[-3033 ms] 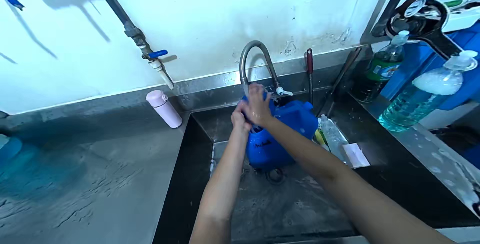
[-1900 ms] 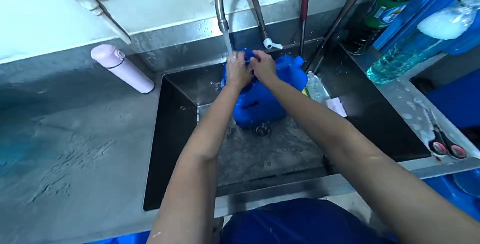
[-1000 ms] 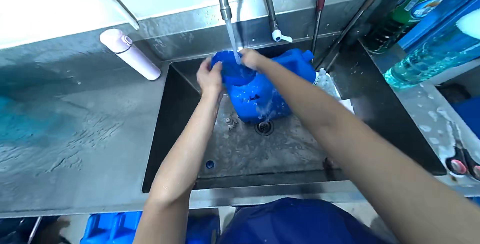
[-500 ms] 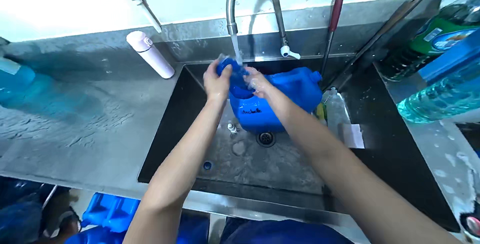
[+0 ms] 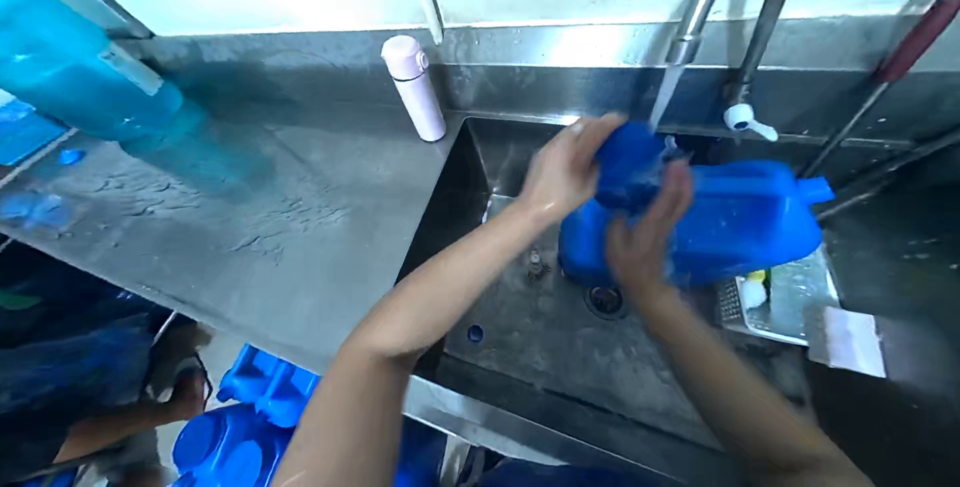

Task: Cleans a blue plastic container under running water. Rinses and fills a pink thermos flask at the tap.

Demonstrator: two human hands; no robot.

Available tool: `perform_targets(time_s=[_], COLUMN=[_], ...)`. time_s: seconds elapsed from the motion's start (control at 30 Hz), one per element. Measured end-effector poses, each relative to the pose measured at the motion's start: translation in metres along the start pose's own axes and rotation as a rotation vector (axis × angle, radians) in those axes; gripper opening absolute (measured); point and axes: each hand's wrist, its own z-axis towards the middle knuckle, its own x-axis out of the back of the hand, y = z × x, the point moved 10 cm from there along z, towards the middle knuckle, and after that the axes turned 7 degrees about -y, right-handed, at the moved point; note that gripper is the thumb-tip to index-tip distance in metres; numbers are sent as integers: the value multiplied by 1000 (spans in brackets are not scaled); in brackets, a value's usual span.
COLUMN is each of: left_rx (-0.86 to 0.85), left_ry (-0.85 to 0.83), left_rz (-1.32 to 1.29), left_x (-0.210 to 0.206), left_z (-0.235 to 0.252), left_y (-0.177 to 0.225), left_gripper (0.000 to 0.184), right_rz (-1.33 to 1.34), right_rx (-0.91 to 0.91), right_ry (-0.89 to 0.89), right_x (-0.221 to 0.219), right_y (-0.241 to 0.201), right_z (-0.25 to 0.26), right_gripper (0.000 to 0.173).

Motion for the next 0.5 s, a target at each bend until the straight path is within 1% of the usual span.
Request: perform_targets(time_s=[0.03,0.07,0.1,0.13,0.17,0.2,0.23,0.27,0.3,0.33,0.37,0.4,0.43,0.47,0.5], left_rx=[9,67,177,336,506,659,809,960,1089,1175,1190,1153,1092,1030,970], left_ry=[-11,-1,24,63,139,244,348,402,387,333,267,200,147,114,93], left_rz=[89,149,169,139,71,-13,-91,-133,-125,-80,1,109,199,250,270], left_x=[23,47,73,102,131,159,182,198,211,226,243,260,272,276,275], left_z=[-28,-60,-95,-132,-169,-204,-238,-268,-294,-318,-333,-338,-335,-327,-316], left_y=[-18,-47,-83,-123,-163,-200,-230,-252,-266,-275,-277,-275,-268,-261,-256], left_gripper=[46,46,43,41,41,45,50,55,64,74,84,90,92,91,88], right_rz=[-11,34,95,157,187,199,208,216,215,196,185,187,179,145,92], right_rx=[135,207,212,169,147,119,69,-26,-134,-191,-253,-361,-466,-514,-478], right_ry=[-57,-190,-434,-751,-1005,-1208,-1352,-1470,-1557,-1599,-1611,-1602,-1594,-1610,-1654], right_x=[-36,-79,-130,-189,-246,-295,-335,-364,-379,-386,-390,-388,-377,-360,-341], right_y=[-27,-50,-67,-74,-71,-61,-43,-21,3,25,47,72,94,109,113], right_z=[-26,-52,-77,-108,-144,-180,-215,-248,-278,-307,-330,-344,-349,-346,-333], right_gripper=[66,56,51,54,59,58,51,46,46,47,45,45,48,52,50])
